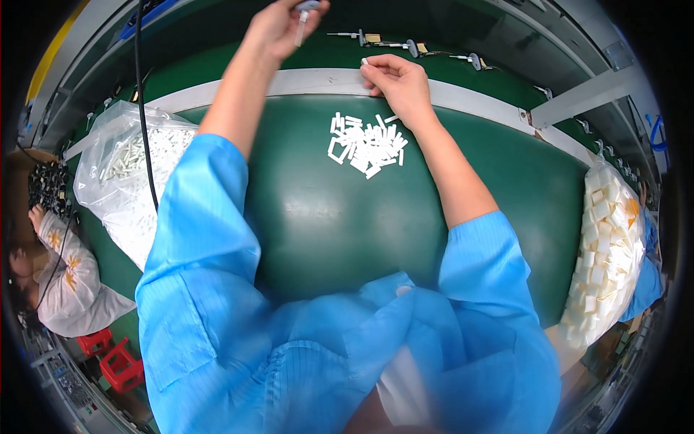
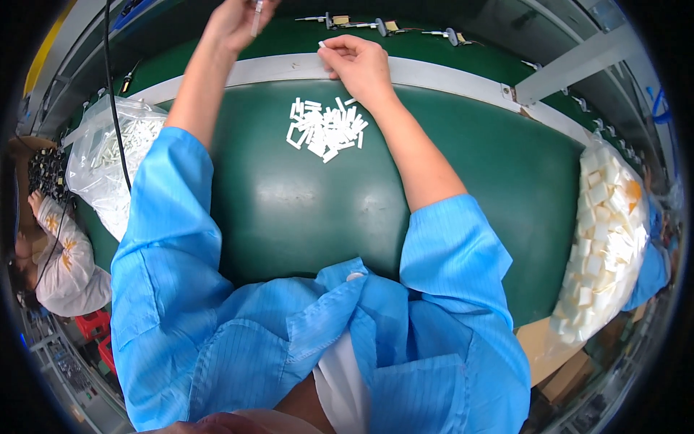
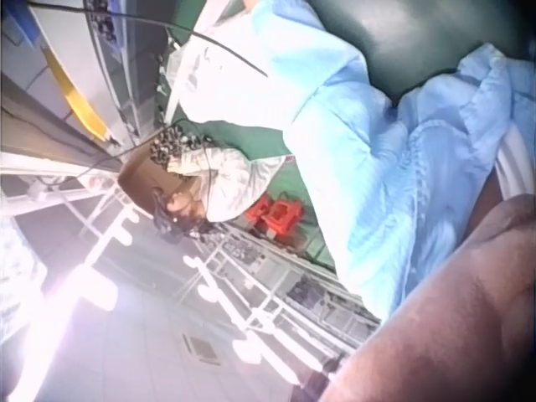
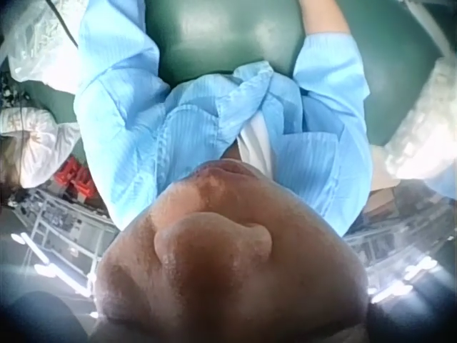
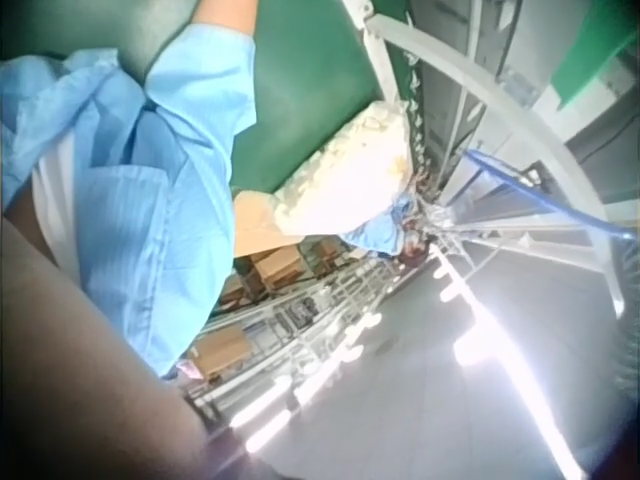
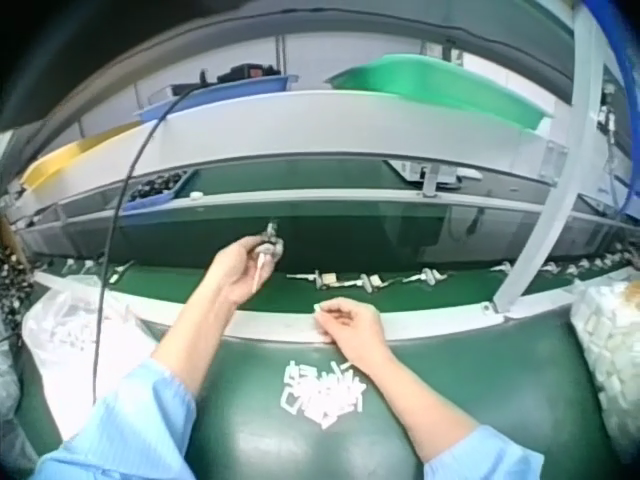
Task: The person assembles small white plastic pins onto an electronic motor assembly by hand.
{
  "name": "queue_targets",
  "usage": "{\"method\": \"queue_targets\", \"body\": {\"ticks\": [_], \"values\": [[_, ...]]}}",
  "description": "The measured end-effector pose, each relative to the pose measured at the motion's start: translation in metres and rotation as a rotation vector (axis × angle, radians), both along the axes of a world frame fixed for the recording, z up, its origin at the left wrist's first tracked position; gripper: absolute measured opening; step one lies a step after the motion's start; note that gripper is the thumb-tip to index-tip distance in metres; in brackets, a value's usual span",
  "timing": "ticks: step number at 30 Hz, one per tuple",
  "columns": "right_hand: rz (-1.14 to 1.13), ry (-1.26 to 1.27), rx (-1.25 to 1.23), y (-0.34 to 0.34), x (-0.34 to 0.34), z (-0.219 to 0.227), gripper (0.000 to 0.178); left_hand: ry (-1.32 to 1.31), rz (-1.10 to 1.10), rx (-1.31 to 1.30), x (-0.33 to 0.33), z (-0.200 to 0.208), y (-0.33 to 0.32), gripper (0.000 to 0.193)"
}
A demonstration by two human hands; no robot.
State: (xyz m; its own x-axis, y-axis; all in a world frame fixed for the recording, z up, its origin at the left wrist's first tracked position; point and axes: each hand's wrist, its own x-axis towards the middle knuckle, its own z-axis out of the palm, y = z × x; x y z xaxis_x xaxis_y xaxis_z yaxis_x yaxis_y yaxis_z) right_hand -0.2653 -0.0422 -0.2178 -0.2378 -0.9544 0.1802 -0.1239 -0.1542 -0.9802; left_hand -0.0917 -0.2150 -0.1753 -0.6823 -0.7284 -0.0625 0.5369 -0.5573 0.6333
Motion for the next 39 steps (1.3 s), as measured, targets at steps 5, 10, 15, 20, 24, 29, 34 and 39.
{"method": "queue_targets", "body": {"ticks": [5,10,15,20,24,29,34,39], "values": [[0.016,-0.065,0.001,-0.002,0.000,0.000,0.022,0.182,-0.001,0.122,-0.041,-0.013,0.055,0.021],[0.031,0.017,0.067,0.004,0.004,0.012,0.019,0.046,0.221,0.158,-0.044,-0.023,0.063,0.019],[0.123,0.079,0.160,0.006,0.011,0.017,0.017,0.156,0.154,0.143,-0.033,-0.024,0.061,0.019],[0.185,-0.022,0.225,0.009,0.016,0.023,0.017,0.155,0.213,0.057,-0.038,-0.014,0.072,0.017],[0.214,-0.079,0.210,0.009,0.015,0.024,0.015,0.132,0.236,0.038,-0.040,-0.016,0.073,0.017],[0.218,-0.152,0.241,0.009,0.015,0.026,0.015,0.117,0.267,0.040,-0.043,-0.025,0.071,0.017],[0.178,-0.197,0.209,0.009,0.015,0.023,0.015,0.160,0.231,-0.009,-0.044,-0.029,0.073,0.016],[-0.172,-0.033,-0.084,0.002,0.008,0.020,0.016,-0.082,0.389,-0.017,-0.067,-0.012,0.117,0.019]]}}
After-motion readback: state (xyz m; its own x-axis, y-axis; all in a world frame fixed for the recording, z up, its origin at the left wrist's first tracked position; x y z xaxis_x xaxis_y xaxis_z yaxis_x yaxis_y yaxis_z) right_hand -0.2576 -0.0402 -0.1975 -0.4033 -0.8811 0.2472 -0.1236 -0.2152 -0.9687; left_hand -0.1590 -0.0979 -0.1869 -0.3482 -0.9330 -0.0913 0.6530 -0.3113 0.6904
